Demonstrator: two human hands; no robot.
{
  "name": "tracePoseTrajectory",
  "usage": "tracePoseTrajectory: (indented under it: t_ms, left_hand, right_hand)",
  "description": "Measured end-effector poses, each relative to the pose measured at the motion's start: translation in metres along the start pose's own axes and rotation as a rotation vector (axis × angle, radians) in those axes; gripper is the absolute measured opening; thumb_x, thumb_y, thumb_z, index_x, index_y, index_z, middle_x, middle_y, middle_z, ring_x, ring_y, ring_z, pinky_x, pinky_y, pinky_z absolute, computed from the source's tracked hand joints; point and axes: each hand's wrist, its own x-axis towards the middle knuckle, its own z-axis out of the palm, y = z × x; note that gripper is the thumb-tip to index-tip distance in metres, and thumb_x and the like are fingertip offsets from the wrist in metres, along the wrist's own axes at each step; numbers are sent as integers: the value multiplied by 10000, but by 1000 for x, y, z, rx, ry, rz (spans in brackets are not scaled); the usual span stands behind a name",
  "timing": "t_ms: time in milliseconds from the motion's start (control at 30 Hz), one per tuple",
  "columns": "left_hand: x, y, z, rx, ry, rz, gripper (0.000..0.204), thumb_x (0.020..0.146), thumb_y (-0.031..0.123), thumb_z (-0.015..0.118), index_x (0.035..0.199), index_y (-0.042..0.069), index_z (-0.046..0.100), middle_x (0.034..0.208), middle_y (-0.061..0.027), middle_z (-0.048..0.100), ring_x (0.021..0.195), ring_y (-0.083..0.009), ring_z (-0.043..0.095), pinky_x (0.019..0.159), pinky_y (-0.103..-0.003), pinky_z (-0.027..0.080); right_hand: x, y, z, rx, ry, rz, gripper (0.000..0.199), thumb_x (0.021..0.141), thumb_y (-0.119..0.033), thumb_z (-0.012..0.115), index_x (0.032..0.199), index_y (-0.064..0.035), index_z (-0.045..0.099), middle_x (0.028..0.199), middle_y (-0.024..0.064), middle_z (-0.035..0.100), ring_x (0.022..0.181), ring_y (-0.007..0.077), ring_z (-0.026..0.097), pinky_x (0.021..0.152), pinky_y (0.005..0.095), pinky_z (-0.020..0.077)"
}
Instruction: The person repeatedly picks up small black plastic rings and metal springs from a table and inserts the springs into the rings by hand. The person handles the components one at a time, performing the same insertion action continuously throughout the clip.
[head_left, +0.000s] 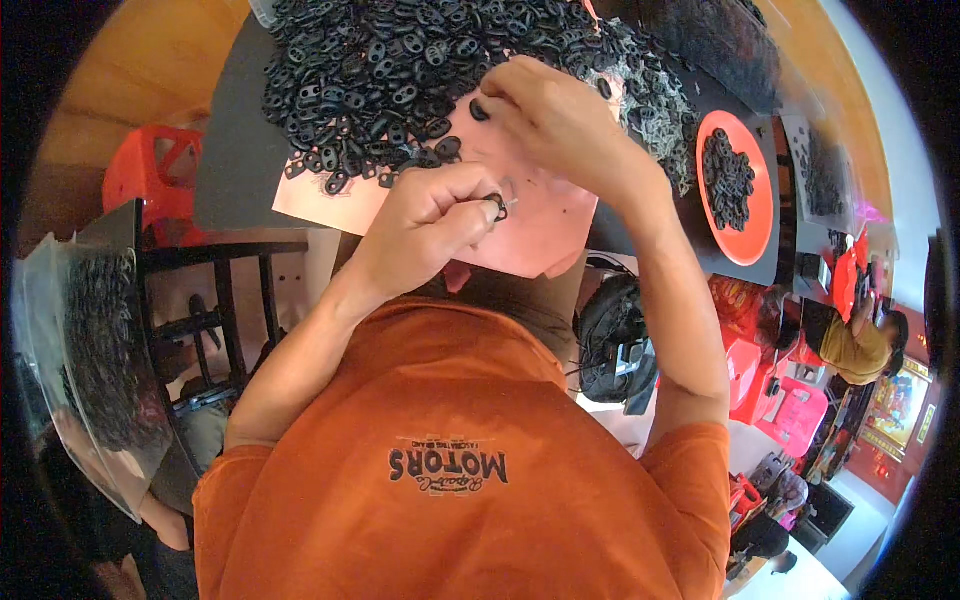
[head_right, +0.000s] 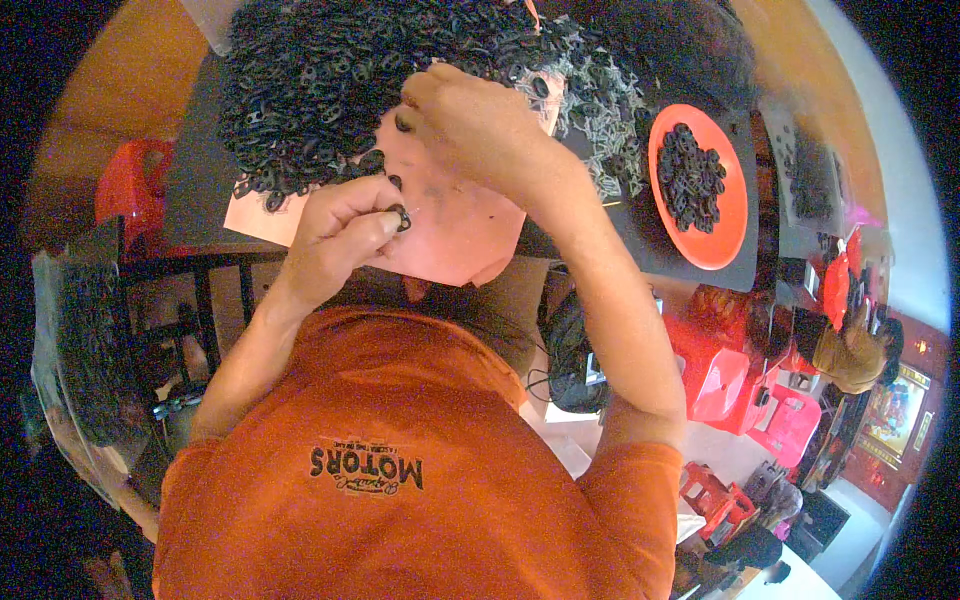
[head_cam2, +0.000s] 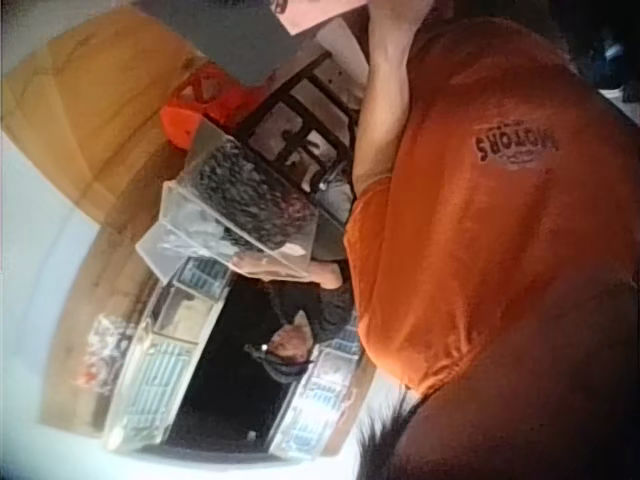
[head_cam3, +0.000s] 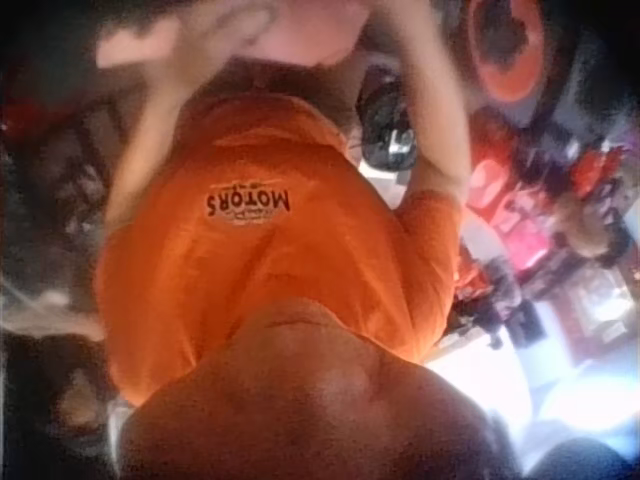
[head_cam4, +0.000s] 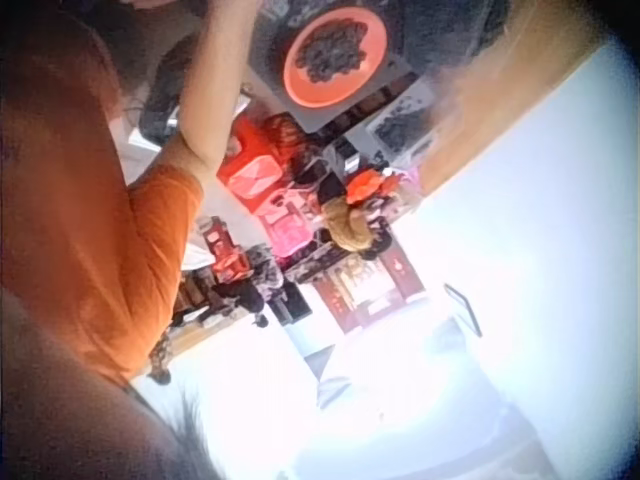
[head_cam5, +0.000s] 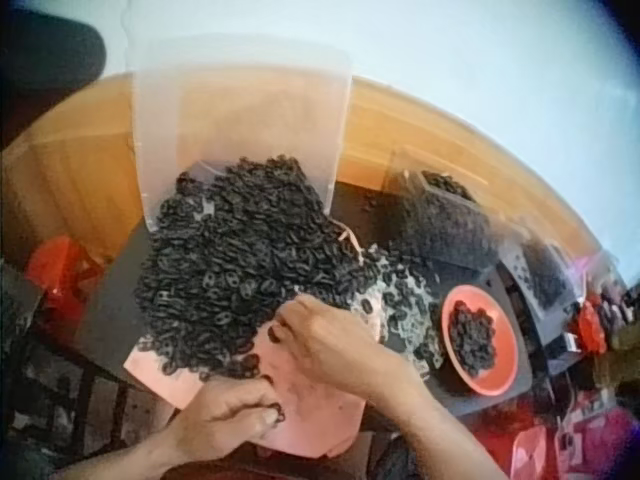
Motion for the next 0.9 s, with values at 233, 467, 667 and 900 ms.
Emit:
tracePoseTrajectory:
  t_ms: [233, 467, 667, 900]
  left_hand:
    - [0, 0, 0, -15, 16, -32, 138, 851, 80, 476, 746, 14, 537, 573, 13, 453, 420, -58, 439, 356, -211, 363]
    - [-2, 6, 2, 64, 54, -13, 136, 846, 74, 476, 738, 12, 530, 572, 12, 466, 417, -54, 429, 364, -210, 354]
    - [-2, 9, 6, 127, 134, -17, 112, 829, 74, 492, 763, 5, 550, 595, 25, 466, 528, -35, 427, 466, -213, 358]
    - [-5, 2, 8, 101, 213, -15, 119, 802, 117, 505, 768, 19, 563, 647, 8, 523, 554, -47, 471, 459, -188, 335]
  right_hand:
    - [-4, -20, -11, 135, -102, 52, 223, 798, -90, 555, 1008, -15, 551, 854, 133, 539, 753, 310, 563, 644, 363, 463]
    - [-14, -5, -21, 242, -40, 22, 225, 770, 28, 518, 991, -2, 547, 850, 134, 533, 757, 303, 563, 656, 360, 456]
    - [-8, -5, -16, 200, -46, -5, 124, 800, -22, 527, 921, -3, 544, 846, 139, 539, 772, 329, 559, 659, 370, 449]
    - [-4, 4, -10, 178, -29, -86, 115, 805, -57, 525, 903, -1, 548, 840, 148, 547, 778, 333, 560, 665, 379, 448]
